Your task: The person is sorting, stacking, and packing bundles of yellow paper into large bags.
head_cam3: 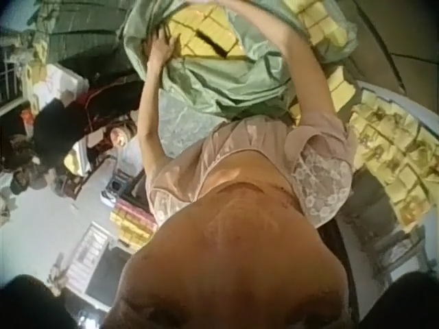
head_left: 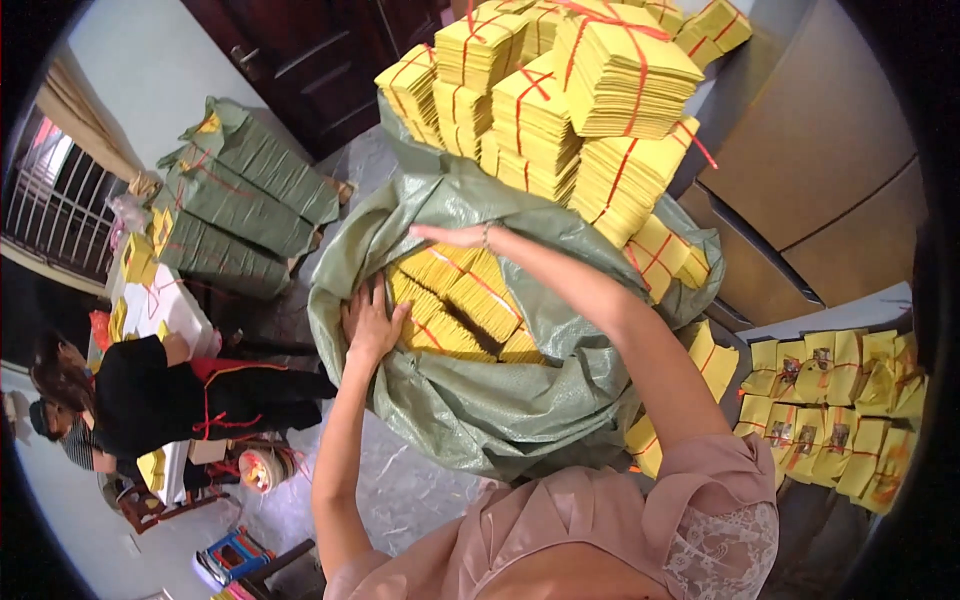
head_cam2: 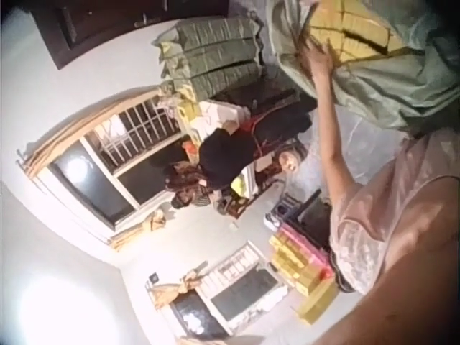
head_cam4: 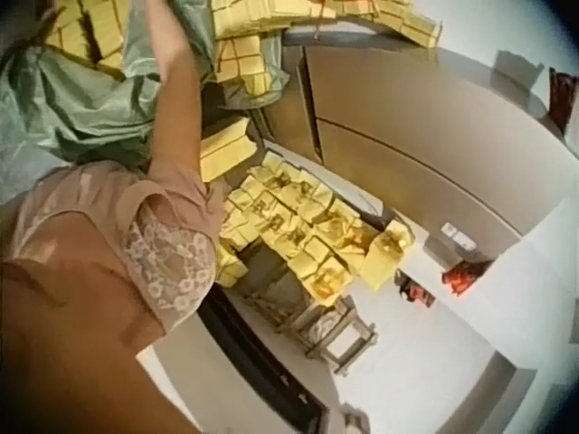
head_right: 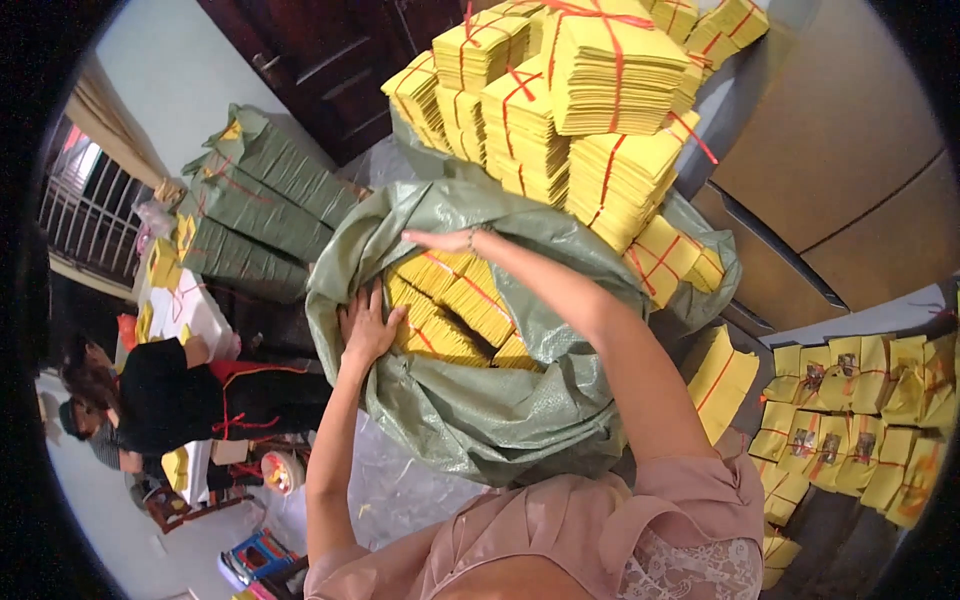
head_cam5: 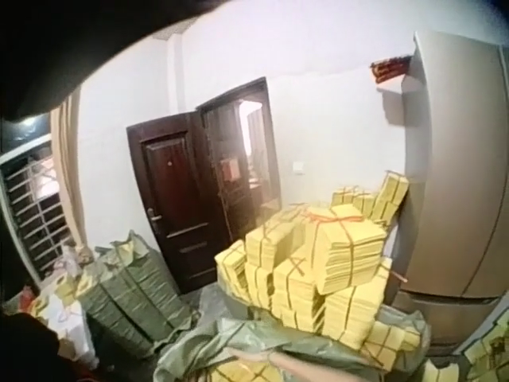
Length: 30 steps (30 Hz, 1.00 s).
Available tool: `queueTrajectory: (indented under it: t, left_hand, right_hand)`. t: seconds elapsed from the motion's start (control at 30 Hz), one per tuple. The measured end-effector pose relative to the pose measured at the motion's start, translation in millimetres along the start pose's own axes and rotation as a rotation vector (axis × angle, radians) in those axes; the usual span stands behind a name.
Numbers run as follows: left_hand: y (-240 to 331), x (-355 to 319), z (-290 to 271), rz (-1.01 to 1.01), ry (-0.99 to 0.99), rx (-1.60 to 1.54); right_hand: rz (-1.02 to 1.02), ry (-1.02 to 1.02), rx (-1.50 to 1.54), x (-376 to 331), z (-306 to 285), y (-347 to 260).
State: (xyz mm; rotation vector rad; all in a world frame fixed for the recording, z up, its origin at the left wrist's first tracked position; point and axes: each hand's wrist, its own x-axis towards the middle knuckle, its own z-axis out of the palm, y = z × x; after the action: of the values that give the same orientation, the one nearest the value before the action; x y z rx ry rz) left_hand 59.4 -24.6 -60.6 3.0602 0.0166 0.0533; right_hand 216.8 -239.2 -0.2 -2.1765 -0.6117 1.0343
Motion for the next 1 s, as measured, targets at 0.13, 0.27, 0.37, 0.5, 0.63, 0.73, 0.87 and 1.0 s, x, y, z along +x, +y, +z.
queueTrajectory:
  t: [0.13,0.27,0.37,0.5,0.63,0.73,0.87,1.0]
  left_hand:
    - [6,-5,-11,0.033,-0.015,0.059]
    - [64,-8,-65,0.228,-0.283,-0.211]
    - [112,-6,-90,0.268,-0.277,-0.607]
    - [164,33,-113,0.244,-0.358,-1.312]
    - [219,89,-158,-0.001,-0.449,-1.620]
    - [250,127,-173,-0.148,-0.504,-1.845]
    - [274,155,-186,-0.180,-0.482,-1.850]
    - [316,137,-216,0.065,-0.343,-1.782]
  right_hand:
    - [-0.026,0.117,-0.277,-39,23,-6]
    - [-0.603,0.476,-0.052,-135,25,11]
    - [-0.564,0.809,0.115,-228,-4,-5]
    - [-0.717,1.386,0.282,-276,-72,9]
    - [-0.691,1.632,0.203,-280,-153,38]
    - [-0.335,1.504,0.184,-260,-203,69]
    - [-0.420,1.049,0.438,-233,-195,63]
    - [-0.447,1.063,0.429,-242,-188,71]
